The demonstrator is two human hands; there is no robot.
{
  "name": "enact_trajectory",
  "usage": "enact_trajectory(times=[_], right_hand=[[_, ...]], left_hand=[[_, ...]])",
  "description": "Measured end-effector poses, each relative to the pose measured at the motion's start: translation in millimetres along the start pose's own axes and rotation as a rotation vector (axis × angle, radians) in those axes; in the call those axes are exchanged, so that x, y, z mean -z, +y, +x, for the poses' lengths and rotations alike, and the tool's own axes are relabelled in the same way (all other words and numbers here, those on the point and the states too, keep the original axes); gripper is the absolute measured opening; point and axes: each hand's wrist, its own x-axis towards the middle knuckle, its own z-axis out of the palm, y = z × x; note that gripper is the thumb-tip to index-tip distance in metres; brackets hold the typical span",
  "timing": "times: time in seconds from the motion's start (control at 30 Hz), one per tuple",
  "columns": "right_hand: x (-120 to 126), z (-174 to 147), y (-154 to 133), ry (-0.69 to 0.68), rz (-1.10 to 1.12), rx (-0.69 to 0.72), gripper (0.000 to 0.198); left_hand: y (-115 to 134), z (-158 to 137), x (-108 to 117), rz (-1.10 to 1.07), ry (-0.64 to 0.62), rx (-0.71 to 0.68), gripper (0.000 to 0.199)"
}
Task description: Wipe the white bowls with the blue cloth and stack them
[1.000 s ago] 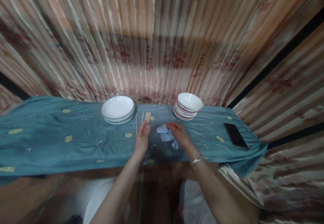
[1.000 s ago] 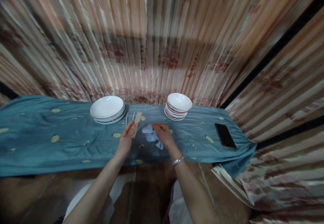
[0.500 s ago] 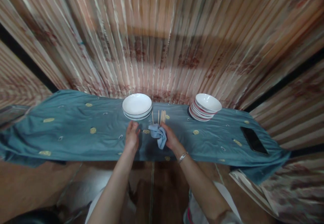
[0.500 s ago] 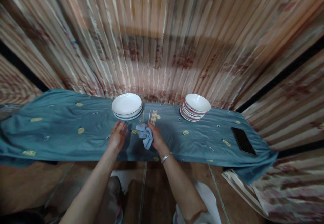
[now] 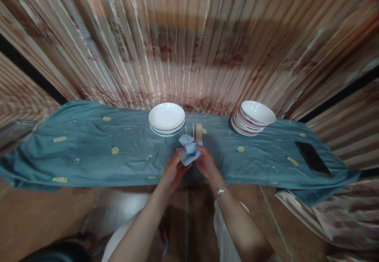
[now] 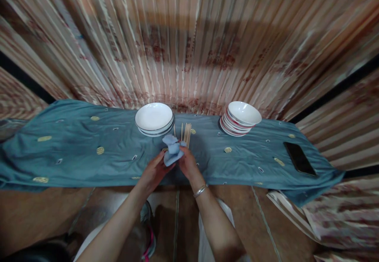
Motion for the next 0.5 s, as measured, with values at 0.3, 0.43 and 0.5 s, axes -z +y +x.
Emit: enact_trajectory(times=[0.3, 0.43, 0.5], right_hand=[[-12, -20, -13, -0.036, 0.072, -0.111, 0.035], [1, -23, -8, 0.062, -0.025, -0.030, 0.045], [7, -25, -10, 0.059, -0.099, 0.057, 0.053]], left_hand=[[7, -6, -4, -0.045, 0.002, -0.076, 0.041], [8, -3, -3, 0.062, 0.044, -0.156, 0.034], [7, 0, -2, 0.152, 0.081, -0.202, 0.031]])
